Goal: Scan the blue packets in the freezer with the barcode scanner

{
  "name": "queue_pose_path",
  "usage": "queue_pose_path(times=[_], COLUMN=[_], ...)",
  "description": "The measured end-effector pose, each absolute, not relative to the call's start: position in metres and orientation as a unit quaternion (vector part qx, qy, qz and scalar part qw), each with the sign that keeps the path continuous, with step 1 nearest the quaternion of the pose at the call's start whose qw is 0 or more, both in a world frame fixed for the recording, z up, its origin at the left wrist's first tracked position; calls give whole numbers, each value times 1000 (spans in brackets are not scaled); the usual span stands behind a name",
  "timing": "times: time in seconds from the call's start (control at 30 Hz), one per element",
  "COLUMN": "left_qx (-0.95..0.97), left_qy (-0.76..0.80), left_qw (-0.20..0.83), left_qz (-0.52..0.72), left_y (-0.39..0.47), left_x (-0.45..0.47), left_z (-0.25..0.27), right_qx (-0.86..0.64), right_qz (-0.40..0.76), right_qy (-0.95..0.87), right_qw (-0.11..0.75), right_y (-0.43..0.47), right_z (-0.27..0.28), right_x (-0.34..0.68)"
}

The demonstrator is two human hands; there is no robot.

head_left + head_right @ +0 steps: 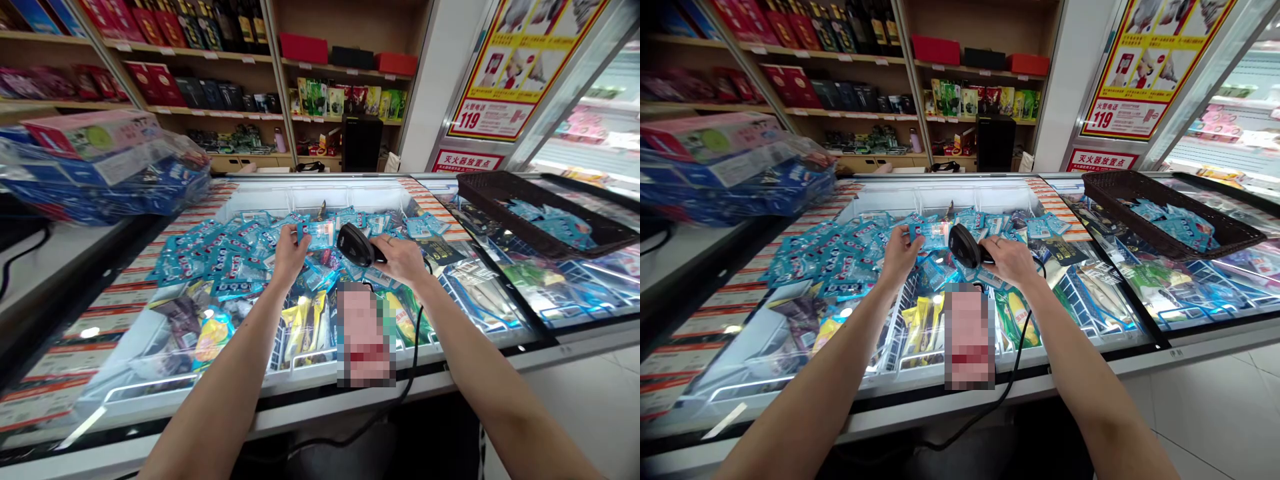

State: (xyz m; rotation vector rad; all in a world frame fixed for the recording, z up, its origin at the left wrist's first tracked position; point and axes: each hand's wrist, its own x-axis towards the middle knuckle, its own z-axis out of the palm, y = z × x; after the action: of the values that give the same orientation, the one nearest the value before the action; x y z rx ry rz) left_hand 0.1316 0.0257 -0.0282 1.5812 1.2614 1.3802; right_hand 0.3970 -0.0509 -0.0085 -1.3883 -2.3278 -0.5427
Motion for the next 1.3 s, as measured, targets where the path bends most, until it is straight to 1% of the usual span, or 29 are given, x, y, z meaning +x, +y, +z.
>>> queue_pose_path(times=[0.33, 0.77, 0.93, 1.0, 1.1, 1.2, 1.3], left_qx=[621, 629, 618, 616, 619, 625, 628], left_qy=[473, 477, 461, 467, 519, 580, 635], left_qw=[325, 292, 282, 240, 122, 36, -8], left_qz=[533, 540, 571, 588, 577, 521, 449], left_y=[31, 34, 33, 31, 27, 21, 16], left_x=[129, 129, 129, 125, 117, 108, 104], left_z=[-36, -43, -39, -33, -23, -13, -7], right_qx=[-474, -474, -485, -506, -545, -570, -580], right_qz=[-211, -203, -212, -222, -234, -235, -230], right_qy=[-833, -835, -824, -807, -777, -758, -754], right_qw=[194, 190, 201, 206, 212, 213, 204], right_y=[-52, -52, -51, -50, -48, -48, -48], right_z=[-10, -8, -9, -10, -11, -11, -11], right_x=[394, 393, 396, 398, 400, 402, 404])
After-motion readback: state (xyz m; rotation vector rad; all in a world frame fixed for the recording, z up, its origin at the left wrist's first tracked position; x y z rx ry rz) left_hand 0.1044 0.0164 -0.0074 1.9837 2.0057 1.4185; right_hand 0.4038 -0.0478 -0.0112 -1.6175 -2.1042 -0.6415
